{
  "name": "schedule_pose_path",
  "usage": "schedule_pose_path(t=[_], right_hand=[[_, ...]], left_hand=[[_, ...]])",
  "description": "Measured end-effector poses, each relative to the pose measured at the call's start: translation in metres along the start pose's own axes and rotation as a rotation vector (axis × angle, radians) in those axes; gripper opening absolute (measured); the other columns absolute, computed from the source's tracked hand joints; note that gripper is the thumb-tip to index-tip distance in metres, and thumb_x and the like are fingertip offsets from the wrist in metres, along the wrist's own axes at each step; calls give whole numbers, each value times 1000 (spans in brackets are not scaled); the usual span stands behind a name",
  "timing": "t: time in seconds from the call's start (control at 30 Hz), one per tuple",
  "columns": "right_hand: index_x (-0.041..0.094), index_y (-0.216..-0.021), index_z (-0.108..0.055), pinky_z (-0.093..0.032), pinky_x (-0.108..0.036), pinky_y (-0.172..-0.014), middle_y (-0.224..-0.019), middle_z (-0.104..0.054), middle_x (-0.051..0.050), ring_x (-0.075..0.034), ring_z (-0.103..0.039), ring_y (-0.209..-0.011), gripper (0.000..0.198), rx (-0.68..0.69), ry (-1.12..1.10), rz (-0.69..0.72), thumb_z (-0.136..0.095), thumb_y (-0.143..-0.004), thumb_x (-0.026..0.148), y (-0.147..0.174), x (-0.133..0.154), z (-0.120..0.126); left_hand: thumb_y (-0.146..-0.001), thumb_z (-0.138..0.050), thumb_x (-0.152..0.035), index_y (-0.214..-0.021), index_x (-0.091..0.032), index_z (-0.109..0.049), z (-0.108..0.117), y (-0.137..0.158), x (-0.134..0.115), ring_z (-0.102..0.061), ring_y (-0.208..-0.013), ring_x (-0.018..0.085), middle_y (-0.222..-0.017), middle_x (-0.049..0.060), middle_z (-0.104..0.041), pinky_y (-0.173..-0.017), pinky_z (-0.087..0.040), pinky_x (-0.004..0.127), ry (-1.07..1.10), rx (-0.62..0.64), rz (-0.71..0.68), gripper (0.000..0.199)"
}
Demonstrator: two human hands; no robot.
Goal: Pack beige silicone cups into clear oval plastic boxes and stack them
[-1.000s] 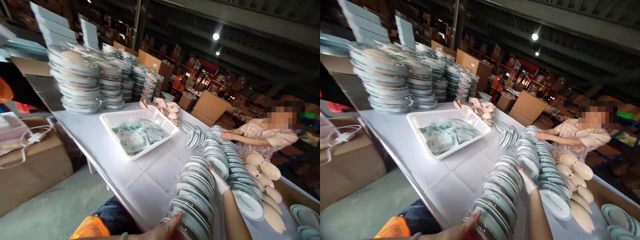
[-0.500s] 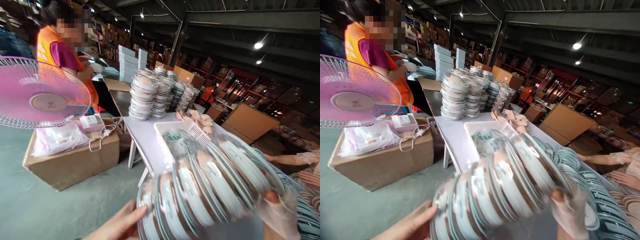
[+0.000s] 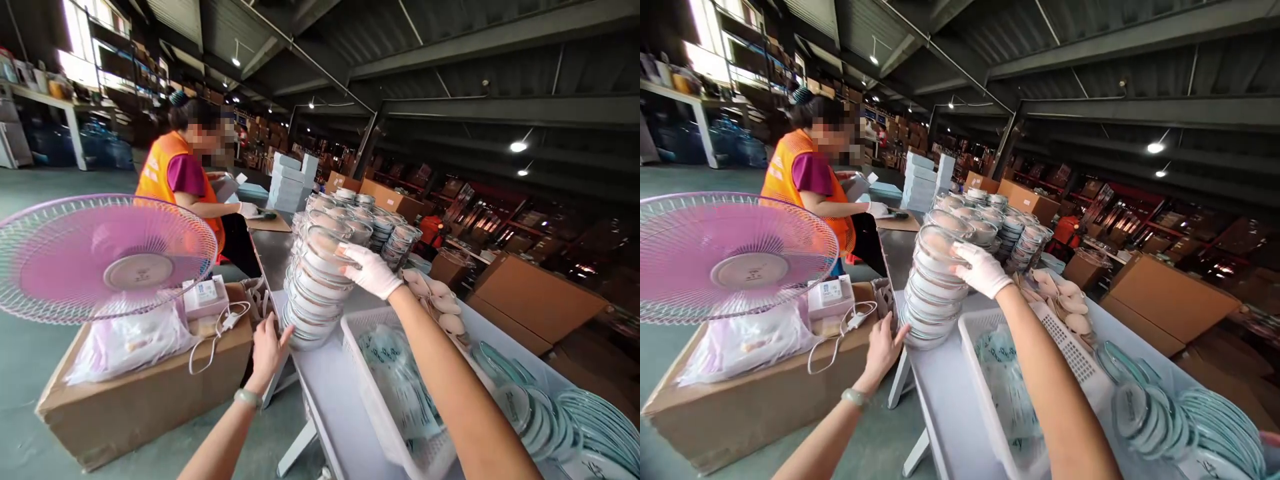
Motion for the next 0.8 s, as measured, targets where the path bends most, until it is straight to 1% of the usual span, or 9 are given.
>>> schedule_pose_path(t=[0.1, 0.17, 0.23, 0.33, 0.43, 0.57, 0.67, 0.73, 0.8], right_hand=[[21, -136, -67, -39, -36, -122, -147, -59, -9, -21, -52, -139, 47, 45, 67, -3, -73, -90, 26, -10, -18, -10], [22, -139, -65, -38, -38, -122, -150, -57, -9, -21, -50, -140, 48, 65, 111, -29, -70, -92, 24, -14, -27, -12], [21, -141, -63, -37, -38, -122, -152, -55, -8, -21, -48, -141, 48, 83, 149, -59, -67, -94, 22, -19, -35, -13], [21, -142, -62, -36, -37, -121, -153, -54, -5, -20, -45, -142, 47, 119, 192, -87, -66, -95, 20, -29, -42, -16], [22, -139, -63, -38, -36, -118, -148, -58, -4, -20, -48, -138, 43, 144, 222, -112, -67, -96, 22, -44, -42, -23], [17, -134, -62, -40, -45, -114, -138, -63, -10, -24, -54, -129, 42, 127, 248, -168, -68, -97, 36, -69, -43, -31], [13, -131, -62, -41, -50, -111, -133, -64, -13, -27, -55, -127, 44, 114, 262, -213, -66, -98, 41, -84, -45, -33], [12, -132, -60, -40, -52, -111, -135, -62, -15, -28, -53, -129, 45, 101, 275, -237, -66, -98, 41, -87, -42, -30], [13, -137, -56, -39, -55, -112, -142, -56, -16, -30, -51, -132, 48, 85, 291, -246, -65, -98, 41, -74, -32, -21]], left_hand=[[-85, -64, -71, -162, -13, -23, -26, -5, 0, -21, -155, 48, -166, 31, -20, -117, -32, 69, -136, -72, -250, 105], [-82, -68, -72, -165, -16, -6, -44, -10, -4, -14, -157, 49, -168, 32, -11, -117, -28, 72, -233, -106, -414, 117], [-76, -74, -73, -165, -17, -2, -59, -19, -7, -12, -156, 52, -168, 34, -6, -116, -27, 74, -270, -164, -502, 127], [-76, -74, -74, -164, -14, -8, -70, -42, -6, -19, -154, 51, -165, 35, -19, -118, -27, 71, -262, -243, -587, 125], [-77, -73, -73, -163, -12, -9, -73, -66, -3, -28, -151, 50, -160, 33, -32, -120, -25, 70, -270, -244, -623, 123], [-78, -75, -67, -162, -12, -10, -80, -94, -5, -30, -151, 48, -161, 31, -31, -123, -22, 67, -287, -231, -618, 120], [-77, -77, -66, -162, -11, -11, -88, -113, -9, -31, -151, 47, -162, 31, -31, -123, -22, 66, -304, -229, -583, 120], [-74, -78, -65, -161, -11, -11, -88, -122, -12, -31, -151, 48, -161, 31, -33, -123, -22, 67, -311, -210, -556, 123], [-72, -80, -65, -160, -8, -12, -86, -123, -16, -32, -150, 49, -159, 32, -34, -123, -23, 67, -308, -214, -537, 126]])
Point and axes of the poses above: each hand's wrist, its own y-axis away from the middle knuckle, its own z-axis out of the back of the hand, x = y × z, the point moved 3 cm from there along -y, towards the middle knuckle
